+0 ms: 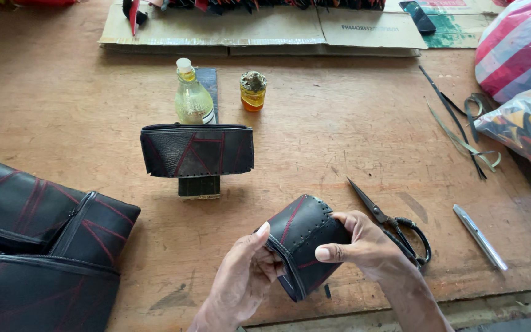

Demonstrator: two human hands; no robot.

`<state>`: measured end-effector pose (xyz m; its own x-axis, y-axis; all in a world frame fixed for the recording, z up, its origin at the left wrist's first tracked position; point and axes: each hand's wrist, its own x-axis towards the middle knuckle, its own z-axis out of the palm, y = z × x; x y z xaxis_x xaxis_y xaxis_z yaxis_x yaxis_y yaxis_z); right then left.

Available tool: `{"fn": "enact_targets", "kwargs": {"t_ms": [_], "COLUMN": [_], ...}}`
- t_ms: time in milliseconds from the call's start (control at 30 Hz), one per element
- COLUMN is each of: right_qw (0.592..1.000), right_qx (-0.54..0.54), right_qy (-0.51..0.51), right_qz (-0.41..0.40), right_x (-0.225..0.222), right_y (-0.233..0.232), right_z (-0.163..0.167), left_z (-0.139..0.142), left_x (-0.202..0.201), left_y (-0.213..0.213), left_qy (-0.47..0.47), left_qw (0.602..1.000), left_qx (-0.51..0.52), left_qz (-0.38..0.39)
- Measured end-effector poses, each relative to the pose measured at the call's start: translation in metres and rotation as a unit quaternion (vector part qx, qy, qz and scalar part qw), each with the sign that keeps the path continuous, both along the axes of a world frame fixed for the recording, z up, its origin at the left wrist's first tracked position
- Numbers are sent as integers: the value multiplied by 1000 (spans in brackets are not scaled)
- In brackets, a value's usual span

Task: The person assembles a black leather pouch with red stitching by hand. They repeatedly open and close the pouch, check the seams and interior, and use scissors to trim a small piece of material. The finished pouch is placed with others on the table.

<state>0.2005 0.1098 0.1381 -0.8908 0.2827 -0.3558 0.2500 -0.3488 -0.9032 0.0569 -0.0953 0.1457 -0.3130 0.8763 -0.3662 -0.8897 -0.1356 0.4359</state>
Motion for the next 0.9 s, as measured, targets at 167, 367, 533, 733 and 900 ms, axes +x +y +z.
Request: {"fn": "enact_targets", "kwargs": {"t_ms": [167,367,533,733,900], "right_qw": [1000,1000,1000,999,996], "right_qx": [21,-4,0,31,87], "right_qy": [-14,-19,-15,-34,9], "right_qz": [1,-12,-23,-10,32], "right_x": [2,-1,0,-3,-3], "right_y": [-4,-6,-7,-9,-8], "right_z": [2,3,5,17,24], "left_z": [-3,-6,-7,-7,1], "left_x": [0,-6,-5,-6,-1], "left_y": [0,5,6,5,1], "left_qy": [27,-53,-76,-39,58], "left_qw": [999,998,996,998,997], "left_qx": [34,16,25,34,-28], "left_qz": [-21,-26,-32,-44,-42]}}
